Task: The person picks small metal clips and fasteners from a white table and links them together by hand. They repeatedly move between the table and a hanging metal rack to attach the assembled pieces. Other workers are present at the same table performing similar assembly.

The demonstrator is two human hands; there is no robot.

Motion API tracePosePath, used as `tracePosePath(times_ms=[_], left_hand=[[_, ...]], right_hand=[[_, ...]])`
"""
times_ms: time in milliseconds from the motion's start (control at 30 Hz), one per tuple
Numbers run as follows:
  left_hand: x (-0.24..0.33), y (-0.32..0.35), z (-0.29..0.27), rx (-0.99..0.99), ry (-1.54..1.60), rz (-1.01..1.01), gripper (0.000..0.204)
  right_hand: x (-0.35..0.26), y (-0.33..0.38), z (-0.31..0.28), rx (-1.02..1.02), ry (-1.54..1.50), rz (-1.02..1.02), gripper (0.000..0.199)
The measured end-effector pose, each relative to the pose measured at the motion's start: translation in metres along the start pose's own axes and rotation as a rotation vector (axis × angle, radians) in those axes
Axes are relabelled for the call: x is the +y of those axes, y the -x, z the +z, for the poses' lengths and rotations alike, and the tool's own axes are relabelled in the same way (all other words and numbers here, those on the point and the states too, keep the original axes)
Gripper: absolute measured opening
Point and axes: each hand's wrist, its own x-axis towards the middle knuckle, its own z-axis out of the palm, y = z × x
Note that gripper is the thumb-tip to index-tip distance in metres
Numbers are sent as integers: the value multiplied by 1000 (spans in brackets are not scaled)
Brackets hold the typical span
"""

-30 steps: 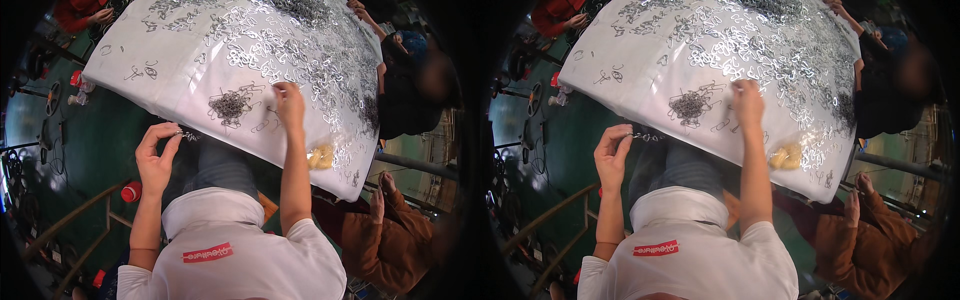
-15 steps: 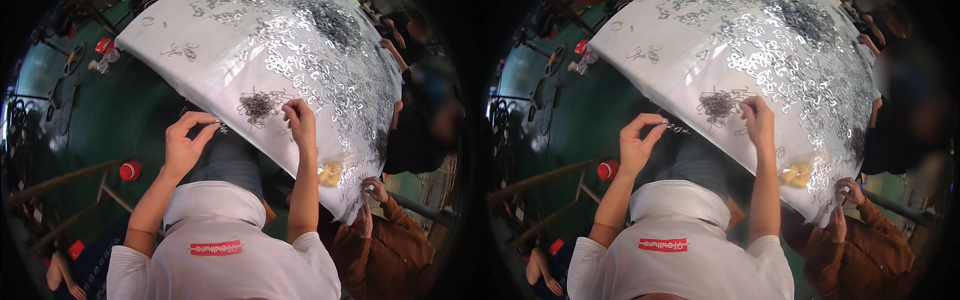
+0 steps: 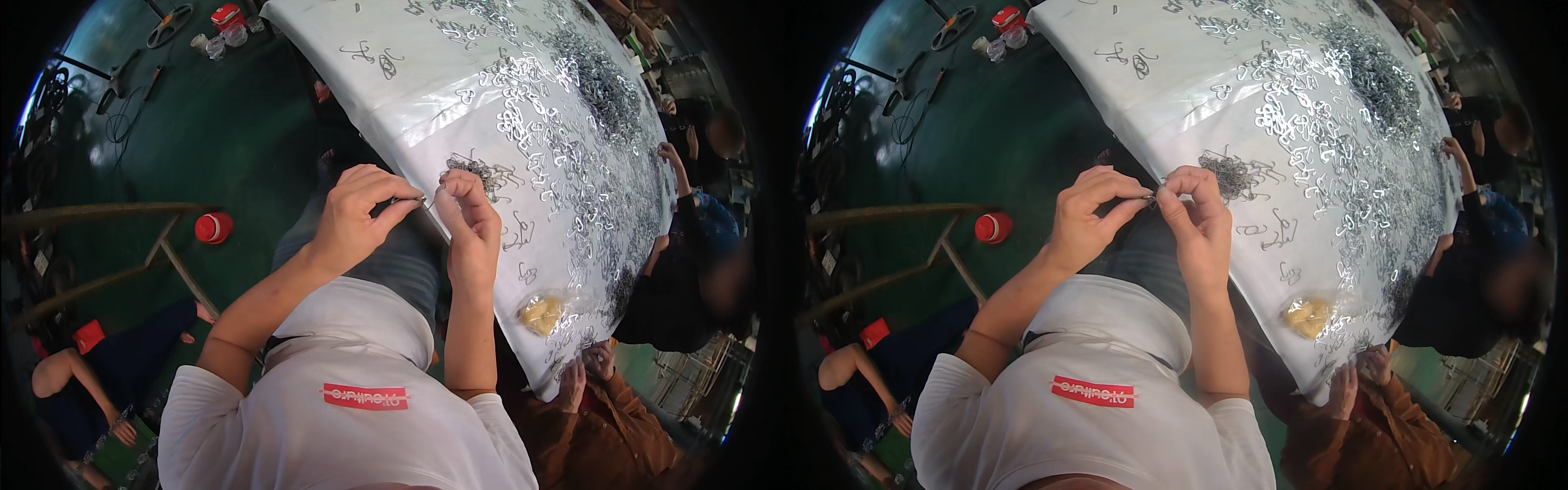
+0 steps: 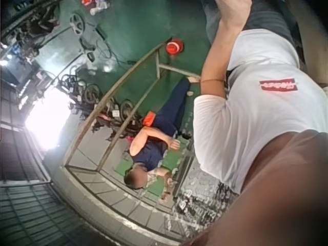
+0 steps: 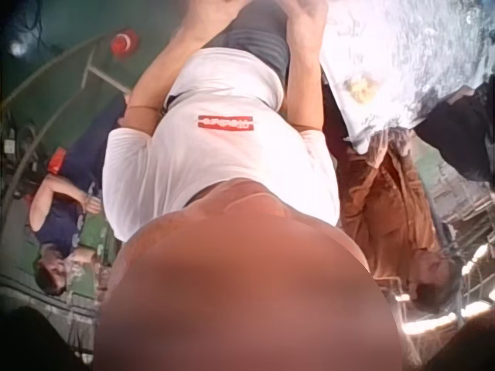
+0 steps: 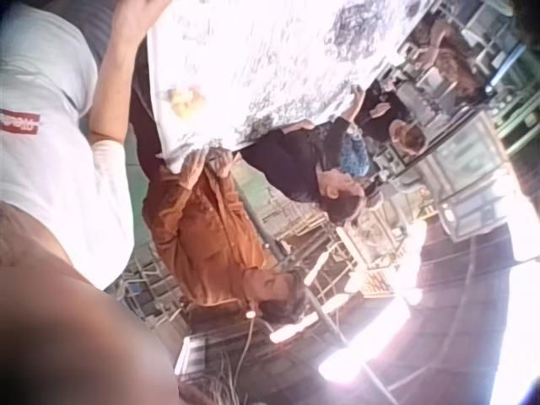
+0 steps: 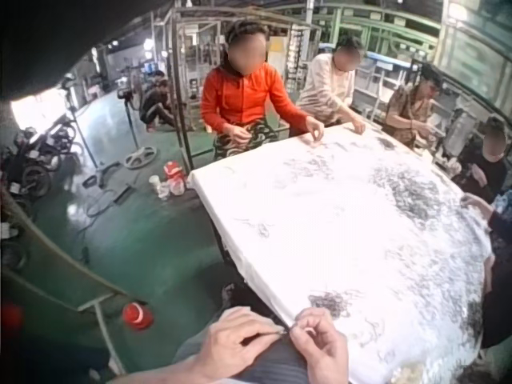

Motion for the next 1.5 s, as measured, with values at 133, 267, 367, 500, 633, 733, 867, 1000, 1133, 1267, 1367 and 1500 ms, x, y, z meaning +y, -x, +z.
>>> tracePosePath(times_ms=[133, 267, 367, 500, 633, 733, 867, 1000, 1133, 1267, 1367, 1500], left_hand=[[-3, 1, 0, -22, -22, 6, 12], [-18, -10, -2, -74, 38, -5, 14], [-56, -46, 9, -127, 17, -101, 17], [-112, -127, 73, -258, -149, -60, 19], [-140, -163, 134, -225, -446, -85, 21], [-148, -170, 149, -260, -482, -118, 21], [-144, -172, 134, -335, -314, -254, 16], [-123, -158, 100, -378, 89, -452, 17], [-89, -120, 60, -328, 231, -393, 19], [-39, -77, 28, -184, 551, -420, 44], [-10, -58, 11, -173, 518, -389, 58], [11, -42, 3, -131, 533, -340, 52]], right_hand=[[6, -2, 5, 48, -15, -30, 5], [13, -3, 4, 96, 65, -149, 8], [16, -1, -1, 101, 98, -187, 9], [16, 5, -3, 72, 144, -172, 7], [15, 8, -5, 116, 153, -116, 7], [16, 8, -10, 121, 203, -92, 6], [20, 5, -13, 120, 234, -100, 7], [22, 2, -10, 128, 268, -130, 7], [23, -1, -7, 162, 335, -186, 7], [23, -1, -3, 198, 381, -239, 7], [24, -2, 1, 207, 416, -269, 8], [22, 1, 7, 208, 435, -272, 9]])
